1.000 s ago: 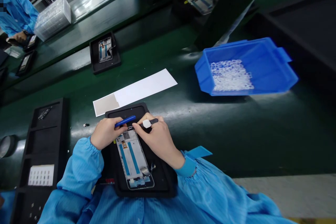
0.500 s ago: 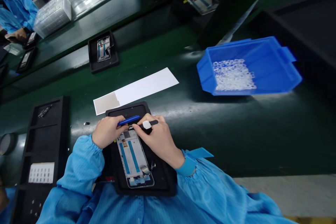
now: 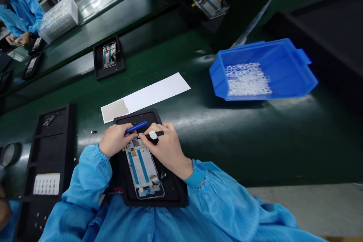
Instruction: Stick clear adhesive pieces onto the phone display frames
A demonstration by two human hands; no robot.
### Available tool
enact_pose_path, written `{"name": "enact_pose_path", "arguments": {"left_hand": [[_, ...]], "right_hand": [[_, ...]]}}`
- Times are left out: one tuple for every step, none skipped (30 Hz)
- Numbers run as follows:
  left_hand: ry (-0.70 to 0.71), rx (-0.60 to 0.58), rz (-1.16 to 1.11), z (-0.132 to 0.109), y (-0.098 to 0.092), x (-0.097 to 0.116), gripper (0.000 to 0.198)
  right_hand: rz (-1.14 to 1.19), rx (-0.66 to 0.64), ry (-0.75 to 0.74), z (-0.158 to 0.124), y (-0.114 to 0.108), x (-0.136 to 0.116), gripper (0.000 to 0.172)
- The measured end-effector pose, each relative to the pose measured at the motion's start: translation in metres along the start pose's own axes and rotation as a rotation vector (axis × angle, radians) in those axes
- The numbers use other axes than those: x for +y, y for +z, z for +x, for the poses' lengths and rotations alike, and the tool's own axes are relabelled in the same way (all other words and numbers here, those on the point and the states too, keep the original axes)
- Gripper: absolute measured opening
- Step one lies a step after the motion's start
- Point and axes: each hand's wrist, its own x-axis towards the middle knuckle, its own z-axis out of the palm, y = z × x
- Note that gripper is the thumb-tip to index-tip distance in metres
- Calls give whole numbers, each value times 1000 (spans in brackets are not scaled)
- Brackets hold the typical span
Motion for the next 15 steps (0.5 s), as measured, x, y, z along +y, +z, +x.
{"name": "enact_pose_path", "arguments": {"left_hand": [[0,44,-45,-4,3,-2,14],[0,113,-108,-9,6,-5,14],[-3,202,-183,-17,11,-9,15],[-11,300,-260,-28,16,-14,16],[-29,390,-328,-40,23,-19,19],[-55,459,-376,-55,31,-25,22],[-93,496,-396,-70,40,-29,27],[-139,501,-390,-86,50,-33,32],[-173,482,-372,-100,60,-35,36],[-192,447,-359,-114,71,-36,40],[-192,407,-357,-125,81,-35,42],[-181,367,-373,-135,91,-32,45],[-167,333,-412,-141,100,-28,49],[-148,297,-478,-146,108,-24,56],[-136,260,-572,-148,115,-20,66]], "right_hand": [[14,13,-7,-1,0,0,27],[39,38,-7,-2,0,1,27],[75,74,4,-3,0,2,25],[119,117,27,-3,-1,4,24],[167,161,60,-4,-1,5,22],[218,198,99,-4,-1,6,20],[269,231,137,-3,-2,7,17],[316,251,171,-3,-1,8,16],[360,262,197,-2,-1,8,15],[400,271,215,-2,1,8,14],[432,274,227,-2,2,8,15],[456,279,238,-3,4,9,15],[472,285,252,-4,5,9,17],[481,293,268,-5,7,10,18],[484,300,287,-6,8,11,21]]}}
